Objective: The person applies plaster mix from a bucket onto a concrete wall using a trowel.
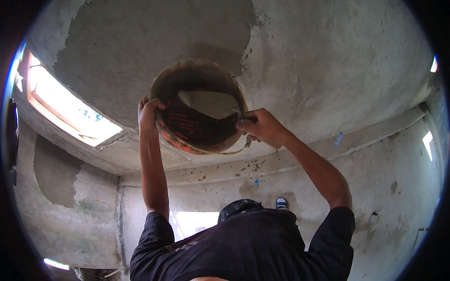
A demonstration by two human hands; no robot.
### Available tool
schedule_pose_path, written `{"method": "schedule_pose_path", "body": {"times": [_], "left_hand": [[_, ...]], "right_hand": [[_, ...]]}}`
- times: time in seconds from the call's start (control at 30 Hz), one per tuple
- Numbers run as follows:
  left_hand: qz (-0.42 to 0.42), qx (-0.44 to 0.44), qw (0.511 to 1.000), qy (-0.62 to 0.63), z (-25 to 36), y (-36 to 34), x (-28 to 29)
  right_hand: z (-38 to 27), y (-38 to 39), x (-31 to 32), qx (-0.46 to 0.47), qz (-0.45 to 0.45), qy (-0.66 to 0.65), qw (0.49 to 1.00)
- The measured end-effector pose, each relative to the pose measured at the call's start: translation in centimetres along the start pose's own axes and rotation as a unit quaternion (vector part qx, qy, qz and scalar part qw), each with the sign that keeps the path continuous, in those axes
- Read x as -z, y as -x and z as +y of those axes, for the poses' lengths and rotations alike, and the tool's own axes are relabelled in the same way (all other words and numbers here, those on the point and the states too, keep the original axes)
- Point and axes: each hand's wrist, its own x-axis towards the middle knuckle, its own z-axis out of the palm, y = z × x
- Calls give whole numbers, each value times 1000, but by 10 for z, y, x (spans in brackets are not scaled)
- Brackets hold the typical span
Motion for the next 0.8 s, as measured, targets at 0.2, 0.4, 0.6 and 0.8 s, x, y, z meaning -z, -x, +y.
{"method": "schedule_pose_path", "body": {"times": [0.2,0.4,0.6,0.8], "left_hand": [[42,87,992,87,-8,-6,-17],[72,124,979,143,-2,-4,-44],[71,108,982,138,-9,-3,-43],[89,90,983,133,2,15,-52]], "right_hand": [[-14,28,50,-1,53,-25,998],[-14,33,86,97,59,-152,982],[-15,25,107,77,73,-302,947],[21,23,139,64,200,-173,962]]}}
